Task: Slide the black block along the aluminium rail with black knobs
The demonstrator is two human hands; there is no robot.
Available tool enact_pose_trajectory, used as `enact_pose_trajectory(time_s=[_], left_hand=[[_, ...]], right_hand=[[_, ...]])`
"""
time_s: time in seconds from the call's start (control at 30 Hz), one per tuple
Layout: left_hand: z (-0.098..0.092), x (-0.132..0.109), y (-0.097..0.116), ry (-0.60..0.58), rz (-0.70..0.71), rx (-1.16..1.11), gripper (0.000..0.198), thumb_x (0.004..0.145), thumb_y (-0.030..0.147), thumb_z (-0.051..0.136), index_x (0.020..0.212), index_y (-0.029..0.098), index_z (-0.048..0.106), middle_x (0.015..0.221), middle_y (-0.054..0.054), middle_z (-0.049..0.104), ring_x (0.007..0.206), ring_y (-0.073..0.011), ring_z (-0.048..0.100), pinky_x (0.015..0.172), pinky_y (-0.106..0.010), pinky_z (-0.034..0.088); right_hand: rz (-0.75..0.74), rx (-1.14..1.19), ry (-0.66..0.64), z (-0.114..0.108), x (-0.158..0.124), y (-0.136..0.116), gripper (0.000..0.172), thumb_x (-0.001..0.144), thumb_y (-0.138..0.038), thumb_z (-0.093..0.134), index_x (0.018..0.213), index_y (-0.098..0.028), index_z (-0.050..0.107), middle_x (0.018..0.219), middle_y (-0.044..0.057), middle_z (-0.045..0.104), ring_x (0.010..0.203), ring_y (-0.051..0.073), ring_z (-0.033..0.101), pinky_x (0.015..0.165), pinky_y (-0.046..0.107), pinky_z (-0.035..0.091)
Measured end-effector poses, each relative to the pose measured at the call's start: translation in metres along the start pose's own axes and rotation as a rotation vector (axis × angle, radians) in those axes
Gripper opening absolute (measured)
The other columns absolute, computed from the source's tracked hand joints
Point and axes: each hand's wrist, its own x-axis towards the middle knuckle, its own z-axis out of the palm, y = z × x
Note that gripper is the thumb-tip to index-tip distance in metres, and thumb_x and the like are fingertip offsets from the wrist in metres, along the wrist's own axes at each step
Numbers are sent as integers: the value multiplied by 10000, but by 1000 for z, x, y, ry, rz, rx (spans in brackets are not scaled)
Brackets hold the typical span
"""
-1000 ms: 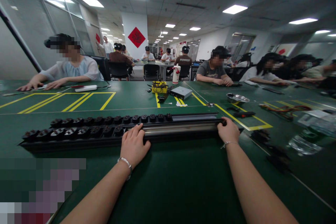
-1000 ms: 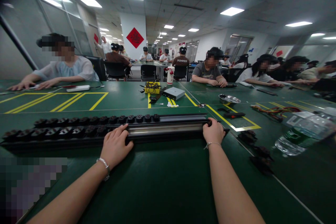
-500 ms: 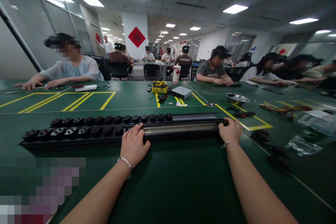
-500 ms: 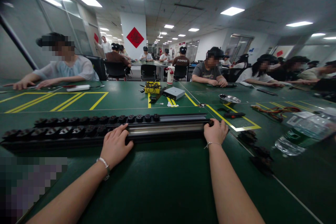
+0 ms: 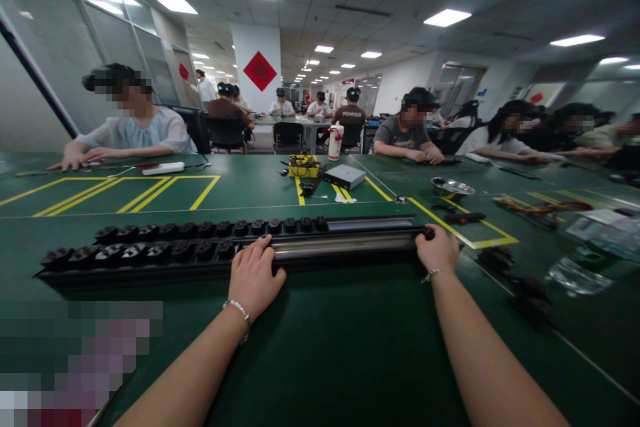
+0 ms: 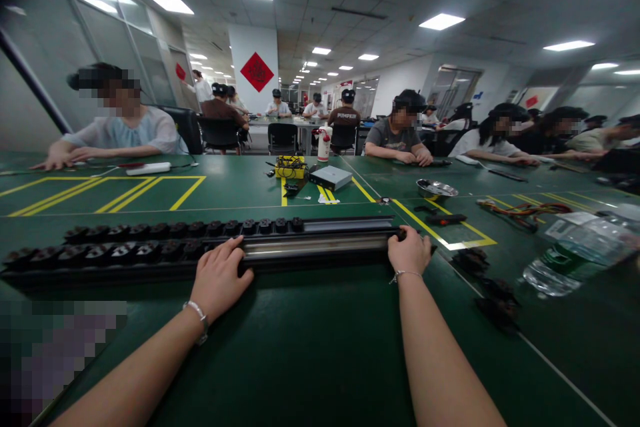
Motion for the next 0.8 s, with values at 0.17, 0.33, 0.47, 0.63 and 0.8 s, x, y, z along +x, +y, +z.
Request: enact_pose_trajectory(time_s=[0.17, 0.33, 0.47, 0.63, 0.8], left_hand=[[0, 0, 0, -11, -5, -3, 199, 737, 311, 479, 875, 230, 597, 1340, -54, 481, 1213, -235, 421, 997, -425, 297], [0, 0, 0, -2, 3, 7, 196, 738, 309, 475, 875, 226, 589, 1339, -55, 482, 1213, -232, 424, 993, -420, 304], [0, 0, 0, -4, -4, 2, 198, 732, 305, 484, 879, 231, 595, 1331, -56, 490, 1201, -236, 434, 995, -423, 302], [-1, 0, 1, -9, -8, 0, 195, 728, 297, 487, 874, 230, 596, 1337, -53, 485, 1206, -233, 430, 1000, -423, 298], [0, 0, 0, 4, 6, 26, 186, 740, 309, 475, 868, 227, 582, 1334, -50, 487, 1206, -230, 431, 991, -419, 309]], right_hand=[[85, 41, -8, -2, 1, -2, 366, 687, -283, 504, 1035, -210, 592, 1016, 94, 551, 1048, 266, 431, 935, 439, 342], [19, 38, 5, -2, 1, -1, 391, 693, -267, 489, 1059, -173, 590, 977, 98, 575, 996, 251, 468, 924, 400, 358], [8, 51, 19, 0, 2, 2, 384, 688, -252, 486, 1041, -160, 604, 929, 92, 593, 931, 236, 500, 903, 382, 374], [21, 55, 43, -1, 3, 3, 375, 680, -261, 497, 1020, -164, 623, 891, 84, 605, 904, 237, 510, 884, 374, 389], [43, 30, 17, -3, 3, 2, 393, 694, -277, 497, 1048, -162, 623, 917, 99, 617, 911, 247, 515, 870, 370, 397]])
